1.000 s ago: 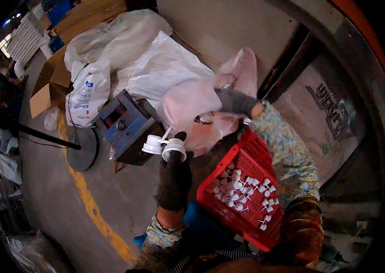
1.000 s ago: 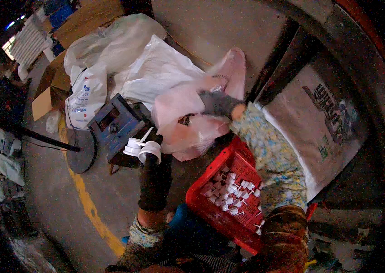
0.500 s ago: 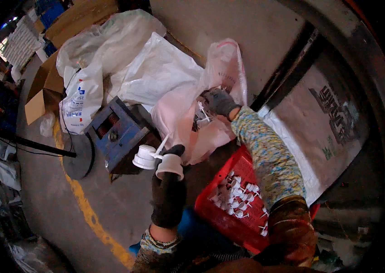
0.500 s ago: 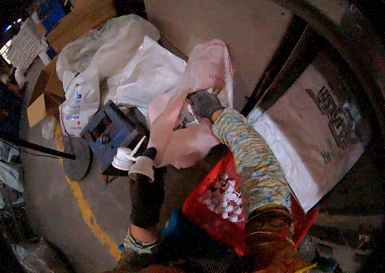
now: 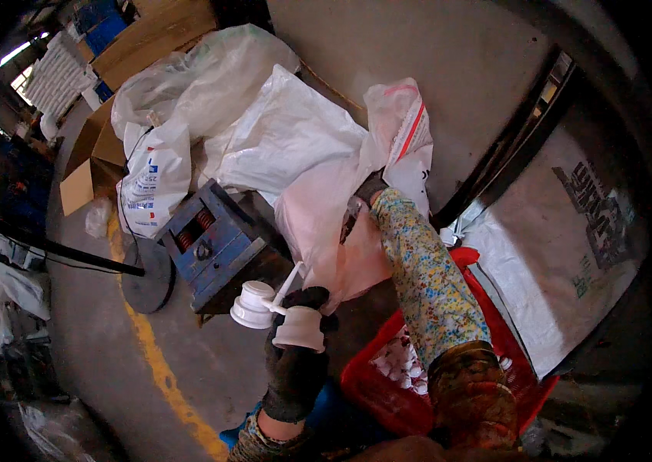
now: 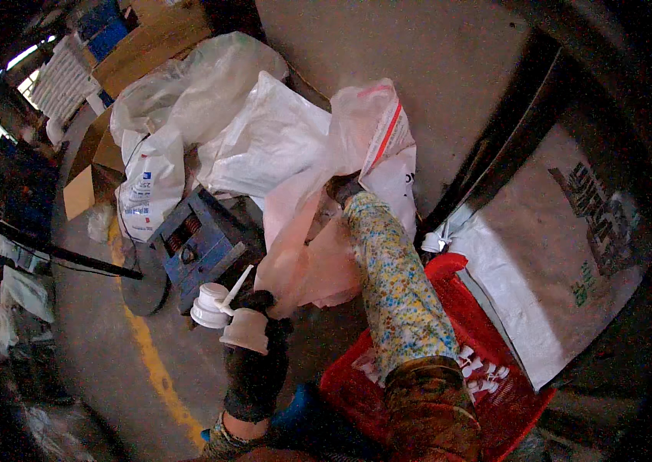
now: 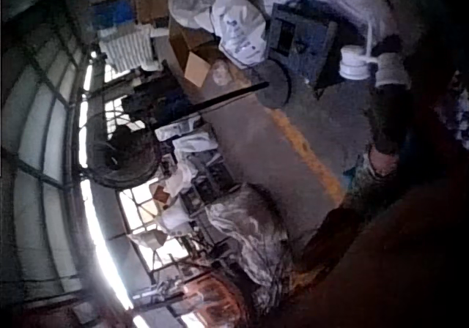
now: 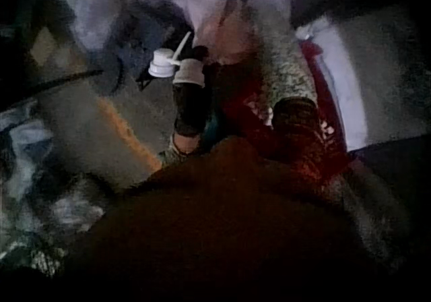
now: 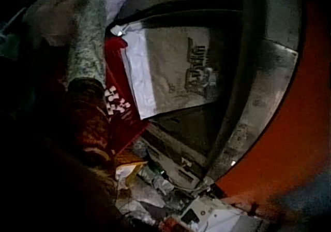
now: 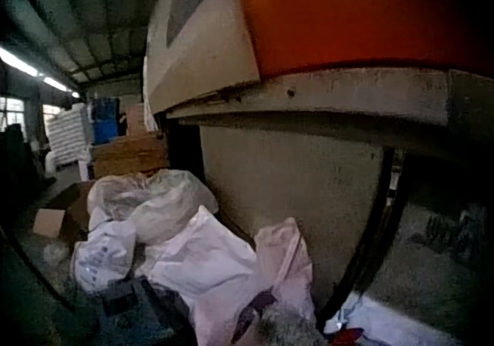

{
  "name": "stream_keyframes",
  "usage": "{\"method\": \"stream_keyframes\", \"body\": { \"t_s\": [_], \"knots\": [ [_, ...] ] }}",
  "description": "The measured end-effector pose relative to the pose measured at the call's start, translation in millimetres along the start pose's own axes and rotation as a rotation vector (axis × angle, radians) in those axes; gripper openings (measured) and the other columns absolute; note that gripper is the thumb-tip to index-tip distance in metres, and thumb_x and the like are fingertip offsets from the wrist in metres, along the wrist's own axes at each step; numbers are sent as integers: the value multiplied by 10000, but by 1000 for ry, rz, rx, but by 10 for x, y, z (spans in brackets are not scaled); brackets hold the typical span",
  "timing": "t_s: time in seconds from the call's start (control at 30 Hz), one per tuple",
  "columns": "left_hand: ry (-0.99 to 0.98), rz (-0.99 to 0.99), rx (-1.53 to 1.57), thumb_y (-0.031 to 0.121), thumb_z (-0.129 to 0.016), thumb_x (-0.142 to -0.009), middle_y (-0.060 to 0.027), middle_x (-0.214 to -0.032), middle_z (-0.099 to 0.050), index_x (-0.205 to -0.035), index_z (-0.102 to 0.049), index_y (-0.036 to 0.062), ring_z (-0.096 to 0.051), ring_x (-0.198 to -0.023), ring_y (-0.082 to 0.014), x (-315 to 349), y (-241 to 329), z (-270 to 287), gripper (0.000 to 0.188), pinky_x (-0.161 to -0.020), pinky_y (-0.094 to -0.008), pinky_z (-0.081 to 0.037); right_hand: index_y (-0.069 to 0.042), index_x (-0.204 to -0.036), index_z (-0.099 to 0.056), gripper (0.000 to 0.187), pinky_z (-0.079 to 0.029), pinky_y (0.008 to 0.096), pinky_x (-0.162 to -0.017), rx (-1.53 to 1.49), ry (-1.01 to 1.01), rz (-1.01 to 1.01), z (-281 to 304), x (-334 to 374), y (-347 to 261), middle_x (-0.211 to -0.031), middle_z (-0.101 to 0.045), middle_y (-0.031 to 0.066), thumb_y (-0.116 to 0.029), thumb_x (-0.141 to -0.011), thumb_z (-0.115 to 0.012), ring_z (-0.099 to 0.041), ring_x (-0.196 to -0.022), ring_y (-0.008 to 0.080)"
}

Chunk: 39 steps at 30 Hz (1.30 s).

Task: The person assembles small white plastic components by hand, repeatedly picking up parts from a red basket and a yellow bin, joining them together, and placing the assembled units into a pink bag. The person handles the parts one at a time, occasionally inspecting them before assembly.

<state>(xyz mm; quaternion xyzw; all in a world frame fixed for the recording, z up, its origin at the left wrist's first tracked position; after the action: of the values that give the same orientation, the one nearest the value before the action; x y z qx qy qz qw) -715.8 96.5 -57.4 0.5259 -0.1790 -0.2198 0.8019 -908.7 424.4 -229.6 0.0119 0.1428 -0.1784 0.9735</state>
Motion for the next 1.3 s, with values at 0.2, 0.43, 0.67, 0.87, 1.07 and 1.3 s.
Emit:
{"method": "stream_keyframes", "body": {
  "t_s": [0.2,0.43,0.67,0.87,1.07,1.3],
  "knots": [
    [10,14,119,310,-604,-927,-39,-1164,-603,-1309,-511,7,-563,-938,-113,10,-12,7,497,-807,-231,-447,-92,-1070,-642,291,-485,444,-830,-3,7,-28,-9,-33,48,-1032,-655,155,-301,-894,-540,-624,-945,304],
    [108,60,233,60,-607,-867,-192,-1094,-643,-1178,-579,-20,-616,-1029,-351,80,-114,61,322,-865,-381,-495,-85,-1057,-635,281,-491,436,-800,-17,11,-54,-28,64,-21,-1001,-654,143,-299,-899,-544,-625,-904,294],
    [47,116,304,5,-620,-843,-145,-1152,-625,-1249,-536,2,-602,-1047,-277,62,-138,-10,415,-891,-357,-487,-78,-1044,-627,272,-497,427,-769,-5,34,-106,-76,85,90,-970,-653,131,-297,-904,-548,-626,-864,283],
    [29,185,297,42,-602,-861,-116,-1204,-598,-1300,-506,22,-596,-1054,-249,126,-225,-28,450,-881,-342,-490,-72,-1032,-621,265,-501,419,-743,-6,48,-109,-58,134,104,-943,-652,121,-295,-908,-551,-626,-829,273],
    [43,-27,261,116,-507,-949,-80,-1207,-584,-1329,-490,64,-573,-1097,-227,67,-136,19,385,-881,-353,-501,-66,-1021,-614,259,-506,412,-717,-3,53,-99,-35,180,139,-916,-651,111,-293,-912,-554,-627,-795,264],
    [135,128,1111,334,-596,-928,-52,-1156,-574,-1251,-525,72,-522,-1051,-227,89,-321,57,422,-917,-366,-422,-59,-1008,-607,254,-512,403,-687,-15,55,-70,-86,120,147,-885,-649,100,-291,-917,-558,-627,-755,253]
  ]
}}
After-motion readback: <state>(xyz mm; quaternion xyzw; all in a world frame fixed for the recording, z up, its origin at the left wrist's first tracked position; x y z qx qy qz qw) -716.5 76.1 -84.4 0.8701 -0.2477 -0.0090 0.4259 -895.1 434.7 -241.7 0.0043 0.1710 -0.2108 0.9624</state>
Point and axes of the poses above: each hand's wrist, its own x-axis away from the middle knuckle, its own z-axis out of the back of the hand, y = z × x, the point moved 9 cm from there along -x, towards the middle knuckle
